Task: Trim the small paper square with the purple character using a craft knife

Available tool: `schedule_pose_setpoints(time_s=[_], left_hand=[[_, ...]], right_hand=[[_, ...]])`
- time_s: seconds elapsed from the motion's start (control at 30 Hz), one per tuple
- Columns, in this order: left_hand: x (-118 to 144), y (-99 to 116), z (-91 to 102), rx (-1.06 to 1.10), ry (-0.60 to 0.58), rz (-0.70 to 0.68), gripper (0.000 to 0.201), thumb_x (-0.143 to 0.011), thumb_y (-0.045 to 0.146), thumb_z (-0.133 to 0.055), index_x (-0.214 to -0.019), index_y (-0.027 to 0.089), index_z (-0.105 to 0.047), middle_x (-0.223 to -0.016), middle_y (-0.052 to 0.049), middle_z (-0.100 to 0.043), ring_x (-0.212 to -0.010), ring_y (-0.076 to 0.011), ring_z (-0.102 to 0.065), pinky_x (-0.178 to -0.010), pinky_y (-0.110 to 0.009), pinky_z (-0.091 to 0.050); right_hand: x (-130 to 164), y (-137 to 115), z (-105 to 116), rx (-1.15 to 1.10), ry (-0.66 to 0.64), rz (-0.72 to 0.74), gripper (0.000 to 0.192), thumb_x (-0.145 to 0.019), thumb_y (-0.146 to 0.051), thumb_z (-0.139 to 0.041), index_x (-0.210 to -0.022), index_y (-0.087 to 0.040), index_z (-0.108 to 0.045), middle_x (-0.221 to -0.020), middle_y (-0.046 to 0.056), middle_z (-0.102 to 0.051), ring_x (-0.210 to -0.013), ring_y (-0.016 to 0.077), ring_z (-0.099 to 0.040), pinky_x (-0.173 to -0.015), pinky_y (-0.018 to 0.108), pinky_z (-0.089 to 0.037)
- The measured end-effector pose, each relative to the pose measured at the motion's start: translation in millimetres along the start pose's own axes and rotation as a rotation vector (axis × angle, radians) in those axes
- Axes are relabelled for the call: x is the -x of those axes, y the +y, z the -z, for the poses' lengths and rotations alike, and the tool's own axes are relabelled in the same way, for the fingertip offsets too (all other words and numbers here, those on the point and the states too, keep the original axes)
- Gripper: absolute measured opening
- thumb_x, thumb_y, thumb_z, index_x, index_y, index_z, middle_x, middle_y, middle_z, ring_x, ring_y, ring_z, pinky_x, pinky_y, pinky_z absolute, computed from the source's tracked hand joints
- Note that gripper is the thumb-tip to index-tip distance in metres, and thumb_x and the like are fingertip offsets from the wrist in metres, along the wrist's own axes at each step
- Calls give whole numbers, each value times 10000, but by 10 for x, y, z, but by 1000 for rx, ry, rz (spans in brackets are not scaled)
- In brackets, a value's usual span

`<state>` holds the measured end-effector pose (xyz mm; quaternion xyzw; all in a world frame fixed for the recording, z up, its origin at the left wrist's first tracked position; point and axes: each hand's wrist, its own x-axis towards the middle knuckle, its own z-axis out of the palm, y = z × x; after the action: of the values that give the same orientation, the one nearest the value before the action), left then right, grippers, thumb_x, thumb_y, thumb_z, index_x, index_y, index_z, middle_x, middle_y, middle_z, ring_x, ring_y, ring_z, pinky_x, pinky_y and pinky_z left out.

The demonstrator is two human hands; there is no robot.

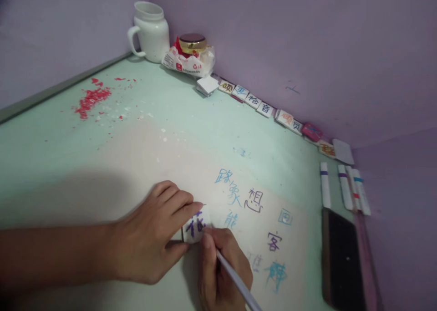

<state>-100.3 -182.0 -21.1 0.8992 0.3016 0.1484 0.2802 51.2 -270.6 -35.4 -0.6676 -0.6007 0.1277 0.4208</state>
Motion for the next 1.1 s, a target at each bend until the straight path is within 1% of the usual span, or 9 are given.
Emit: schedule_pose_setpoints(time_s=[0.1, 0.23, 0.37, 0.53, 0.7, 0.8, 0.9, 1.0, 1.1], left_hand=[[-2, 0, 8, 4, -12, -3, 357, -761, 203, -574, -1108, 124, -570, -999, -111, -581, -926, -282, -504, -891, -481, -362], [-7, -9, 18, 4, -29, -9, 355, -758, 204, -582, -1102, 117, -572, -1001, -115, -579, -926, -285, -502, -888, -487, -363], [-8, -15, 24, -1, -25, -14, 344, -761, 218, -601, -1087, 113, -576, -997, -115, -580, -922, -283, -504, -879, -480, -367], [-7, -8, 21, -1, -20, -21, 337, -770, 222, -593, -1090, 116, -575, -998, -114, -583, -919, -278, -501, -883, -474, -362], [-10, -11, 19, -2, -34, -20, 349, -769, 220, -587, -1102, 115, -572, -1012, -117, -581, -928, -279, -493, -889, -474, -355], [-14, -7, 29, -6, -56, -13, 363, -756, 204, -583, -1106, 110, -572, -1024, -119, -582, -932, -278, -489, -894, -473, -353], [-21, -2, 41, -14, -74, -5, 356, -764, 205, -572, -1107, 109, -573, -1022, -119, -585, -928, -276, -487, -889, -470, -356], [-25, 1, 47, -33, -80, -7, 349, -779, 218, -563, -1111, 107, -573, -1018, -122, -586, -920, -276, -486, -883, -471, -359], [-22, 5, 44, -39, -85, -9, 350, -781, 223, -567, -1110, 107, -575, -1016, -120, -586, -917, -276, -488, -880, -471, -360]], right_hand=[[-1, 4, 9, 38, -29, 15, 111, -910, -149, -514, -891, -226, -593, -662, -45, -609, -560, 69, -590, -517, 137, -464], [3, 4, 25, 50, -29, 37, 118, -914, -141, -500, -897, -223, -583, -687, -40, -621, -552, 63, -583, -524, 134, -464], [8, 6, 36, 55, -46, 46, 107, -915, -153, -502, -901, -223, -582, -652, -54, -592, -551, 69, -588, -516, 139, -465], [4, 11, 23, 71, -50, 51, 103, -920, -166, -498, -904, -228, -579, -672, -55, -607, -554, 64, -590, -521, 135, -463], [14, -6, -6, 116, -18, 67, 109, -934, -206, -487, -864, -232, -566, -663, -57, -608, -548, 61, -596, -523, 142, -449], [29, -34, -27, 154, -9, 22, 141, -950, -236, -469, -836, -238, -552, -672, -53, -626, -527, 71, -583, -500, 169, -424], [41, -62, -46, 170, 1, -32, 178, -969, -281, -446, -822, -247, -541, -637, -65, -604, -494, 77, -548, -495, 192, -402], [46, -79, -56, 160, 7, -50, 195, -976, -293, -440, -813, -248, -537, -623, -73, -584, -487, 73, -526, -500, 198, -388], [47, -89, -60, 122, 12, -75, 188, -971, -277, -448, -813, -243, -543, -661, -64, -602, -514, 70, -531, -515, 203, -383]])
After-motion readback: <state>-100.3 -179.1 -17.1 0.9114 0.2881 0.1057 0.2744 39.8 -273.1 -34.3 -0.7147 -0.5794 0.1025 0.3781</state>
